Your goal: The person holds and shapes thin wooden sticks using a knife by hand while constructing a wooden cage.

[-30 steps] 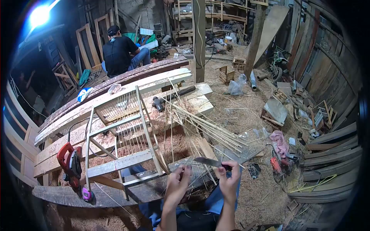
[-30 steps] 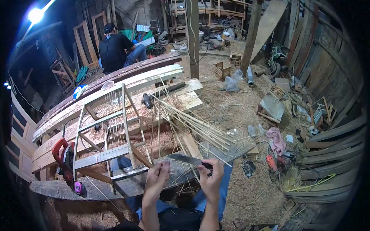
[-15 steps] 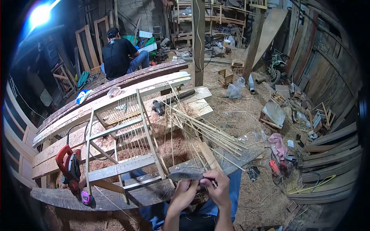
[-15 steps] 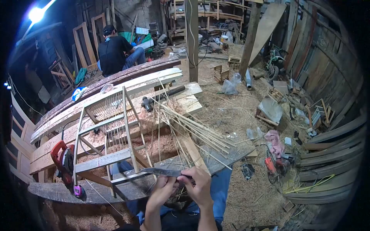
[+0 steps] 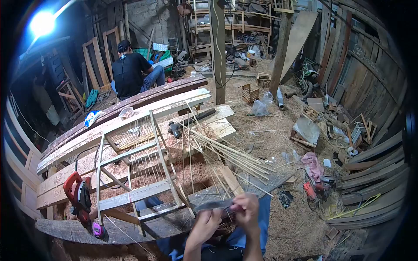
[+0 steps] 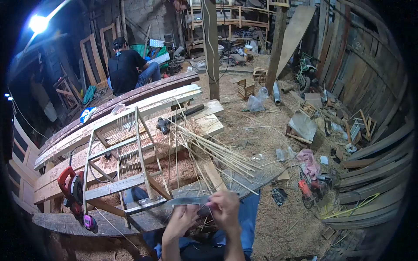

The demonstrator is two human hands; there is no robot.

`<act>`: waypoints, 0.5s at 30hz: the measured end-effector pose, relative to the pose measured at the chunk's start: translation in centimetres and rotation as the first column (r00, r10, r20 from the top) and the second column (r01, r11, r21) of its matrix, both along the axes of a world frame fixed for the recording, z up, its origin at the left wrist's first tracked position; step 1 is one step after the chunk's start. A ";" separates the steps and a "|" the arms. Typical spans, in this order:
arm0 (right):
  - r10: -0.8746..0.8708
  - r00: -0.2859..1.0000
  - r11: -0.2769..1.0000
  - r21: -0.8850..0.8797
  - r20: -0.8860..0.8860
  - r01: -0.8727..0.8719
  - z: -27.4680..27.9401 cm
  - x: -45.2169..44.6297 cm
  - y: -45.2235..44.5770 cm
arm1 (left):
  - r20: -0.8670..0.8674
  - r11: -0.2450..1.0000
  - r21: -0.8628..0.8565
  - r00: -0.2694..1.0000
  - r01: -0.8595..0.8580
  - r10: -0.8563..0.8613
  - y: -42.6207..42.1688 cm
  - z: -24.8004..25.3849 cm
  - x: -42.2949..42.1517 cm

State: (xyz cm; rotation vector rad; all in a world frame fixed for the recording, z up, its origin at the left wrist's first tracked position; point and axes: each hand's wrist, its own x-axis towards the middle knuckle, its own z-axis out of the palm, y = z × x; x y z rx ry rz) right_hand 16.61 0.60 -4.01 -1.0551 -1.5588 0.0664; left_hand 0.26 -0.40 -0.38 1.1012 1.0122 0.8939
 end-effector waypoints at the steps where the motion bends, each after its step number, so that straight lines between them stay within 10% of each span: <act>1: -0.094 0.995 0.995 -0.021 -0.016 0.094 -0.6 0.9 0.2 | -0.003 0.999 -0.040 1.000 -0.018 0.017 0.0 1.2 -0.2; 4: -0.626 0.777 0.761 -0.270 -0.070 0.589 -4.6 7.3 0.4 | 0.121 1.000 -0.026 0.993 0.006 -0.003 -1.5 2.7 -1.2; 5: -0.632 0.734 0.758 -0.391 -0.248 0.521 -6.6 9.7 -0.4 | 0.207 0.992 -0.071 0.975 0.100 -0.084 -1.6 3.3 -1.6; 15: -0.069 0.987 0.984 -0.170 -0.144 0.044 1.0 1.7 -0.9 | 0.236 0.991 -0.103 0.970 0.083 -0.057 0.7 1.1 0.7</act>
